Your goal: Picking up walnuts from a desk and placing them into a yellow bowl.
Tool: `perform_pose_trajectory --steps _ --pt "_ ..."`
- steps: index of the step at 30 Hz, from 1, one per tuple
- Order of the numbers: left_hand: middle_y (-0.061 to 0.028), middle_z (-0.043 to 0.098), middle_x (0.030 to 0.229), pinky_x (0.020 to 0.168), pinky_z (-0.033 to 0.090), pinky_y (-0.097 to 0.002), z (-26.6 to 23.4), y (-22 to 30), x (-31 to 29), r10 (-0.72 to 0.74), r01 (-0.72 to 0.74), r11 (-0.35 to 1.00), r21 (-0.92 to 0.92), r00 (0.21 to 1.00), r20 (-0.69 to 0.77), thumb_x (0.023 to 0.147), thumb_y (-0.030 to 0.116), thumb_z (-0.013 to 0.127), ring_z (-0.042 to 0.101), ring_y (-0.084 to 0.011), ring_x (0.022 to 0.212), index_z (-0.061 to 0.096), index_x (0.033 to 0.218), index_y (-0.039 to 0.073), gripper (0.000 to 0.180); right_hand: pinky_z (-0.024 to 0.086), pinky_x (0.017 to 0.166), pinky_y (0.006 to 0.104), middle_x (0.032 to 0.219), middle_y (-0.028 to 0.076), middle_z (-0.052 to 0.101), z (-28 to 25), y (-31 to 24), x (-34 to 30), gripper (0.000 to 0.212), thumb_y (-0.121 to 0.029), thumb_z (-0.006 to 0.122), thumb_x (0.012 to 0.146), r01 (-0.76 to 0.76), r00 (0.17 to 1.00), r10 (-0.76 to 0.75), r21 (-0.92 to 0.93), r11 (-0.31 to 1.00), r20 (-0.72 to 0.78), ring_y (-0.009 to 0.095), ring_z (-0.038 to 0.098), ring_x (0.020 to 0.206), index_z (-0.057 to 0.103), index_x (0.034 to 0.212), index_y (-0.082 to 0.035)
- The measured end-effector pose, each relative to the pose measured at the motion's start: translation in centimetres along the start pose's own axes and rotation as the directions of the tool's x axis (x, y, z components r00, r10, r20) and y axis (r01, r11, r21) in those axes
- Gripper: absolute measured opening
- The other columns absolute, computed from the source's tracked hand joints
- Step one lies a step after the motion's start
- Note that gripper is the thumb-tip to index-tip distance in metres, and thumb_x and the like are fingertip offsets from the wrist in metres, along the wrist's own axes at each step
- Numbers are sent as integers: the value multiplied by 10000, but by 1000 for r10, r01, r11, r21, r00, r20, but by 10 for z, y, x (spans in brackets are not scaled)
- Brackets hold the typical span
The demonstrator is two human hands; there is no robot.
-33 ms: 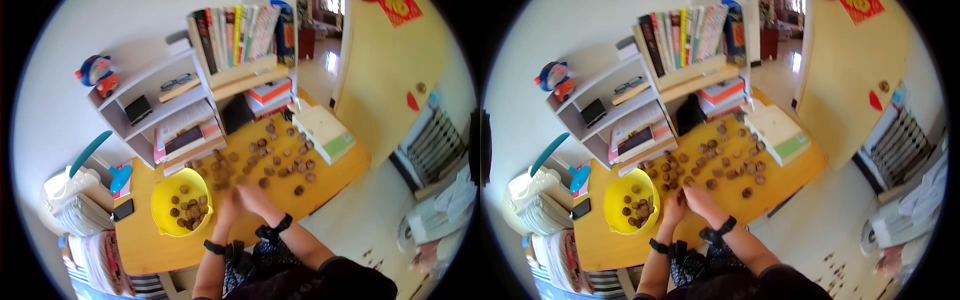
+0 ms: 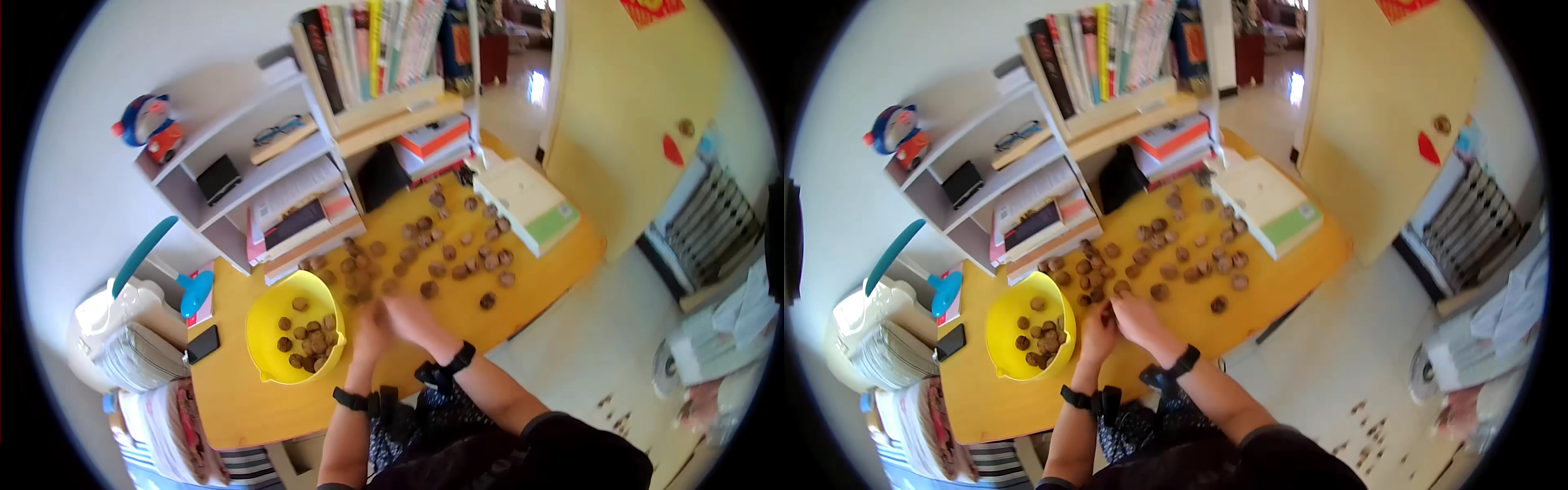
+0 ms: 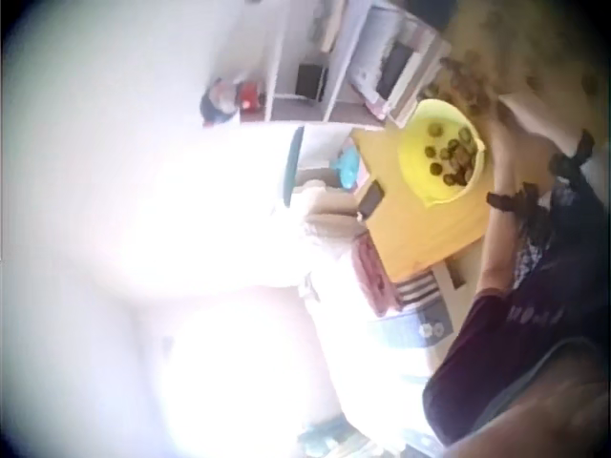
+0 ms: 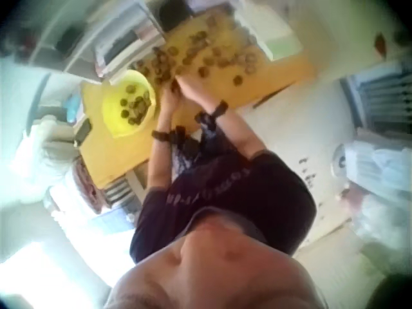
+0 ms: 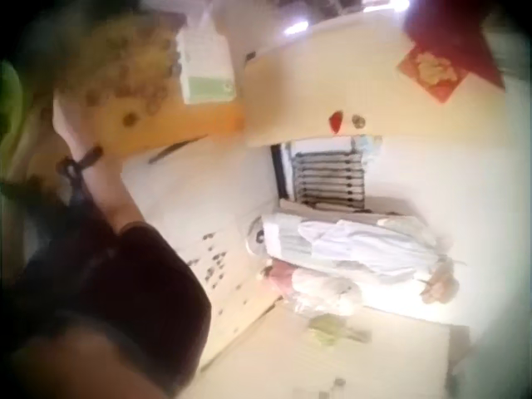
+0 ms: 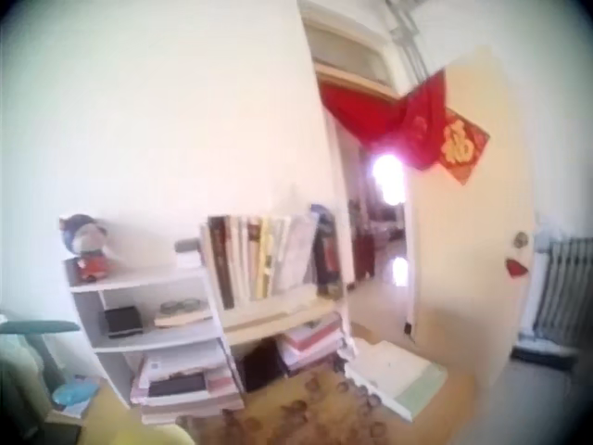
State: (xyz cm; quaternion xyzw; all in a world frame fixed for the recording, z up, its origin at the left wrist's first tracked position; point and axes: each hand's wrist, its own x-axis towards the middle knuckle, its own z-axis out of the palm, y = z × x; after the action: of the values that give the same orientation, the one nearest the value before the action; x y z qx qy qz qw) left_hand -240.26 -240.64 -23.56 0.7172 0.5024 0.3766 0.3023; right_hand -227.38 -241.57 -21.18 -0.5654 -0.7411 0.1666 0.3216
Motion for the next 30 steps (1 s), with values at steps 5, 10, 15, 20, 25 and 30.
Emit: perform_pose_trajectory --steps 5,10,15,20,25,30 --pt "-159 609 1020 749 479 -298 -22 38 -9 -18 18 1000 3 997 -77 810 -29 509 603 -218 854 518 1176 -28 367 483 703 400 932 170 568 -22 -20 -3 275 -12 604 704 76 986 -44 201 977 -161 348 587 816 551 973 16" --pt "-115 582 1040 756 471 -254 -67 78 -30 26 -60 989 -137 970 -241 834 -79 462 576 -159 885 474 1237 -31 406 474 710 376 973 141 561 -45 -69 3 318 -19 604 737 270 940 -178 317 909 -290 326 576 835 548 1050 -32" --pt "-101 574 1051 745 478 -256 -104 86 -40 -48 -6 979 -204 965 -258 855 -78 448 568 -146 876 462 1254 -35 402 466 739 375 964 123 559 -28 -98 16 325 -55 628 735 403 900 -265 433 806 -345 310 563 874 541 1046 -16" --pt "-146 617 961 679 477 -288 -136 59 -51 -115 161 960 231 973 -199 855 -6 497 586 -200 774 550 1138 -43 290 425 754 373 869 105 591 14 -108 21 233 -106 637 708 380 920 -343 212 901 -193 268 569 849 581 920 -28" --pt "-170 629 930 675 470 -330 -142 43 -61 -207 234 918 320 971 -118 863 54 512 602 -249 764 565 1091 -50 257 402 740 366 734 75 614 40 -108 21 87 -113 624 680 406 910 -405 -6 914 -87 237 583 807 614 752 -64" --pt "-178 630 931 683 472 -340 -137 43 -59 -135 170 937 306 982 -131 871 83 514 607 -279 776 575 1070 -42 242 408 731 359 720 76 613 38 -103 24 69 -117 619 677 420 904 -412 53 906 -115 231 581 798 615 717 -61"
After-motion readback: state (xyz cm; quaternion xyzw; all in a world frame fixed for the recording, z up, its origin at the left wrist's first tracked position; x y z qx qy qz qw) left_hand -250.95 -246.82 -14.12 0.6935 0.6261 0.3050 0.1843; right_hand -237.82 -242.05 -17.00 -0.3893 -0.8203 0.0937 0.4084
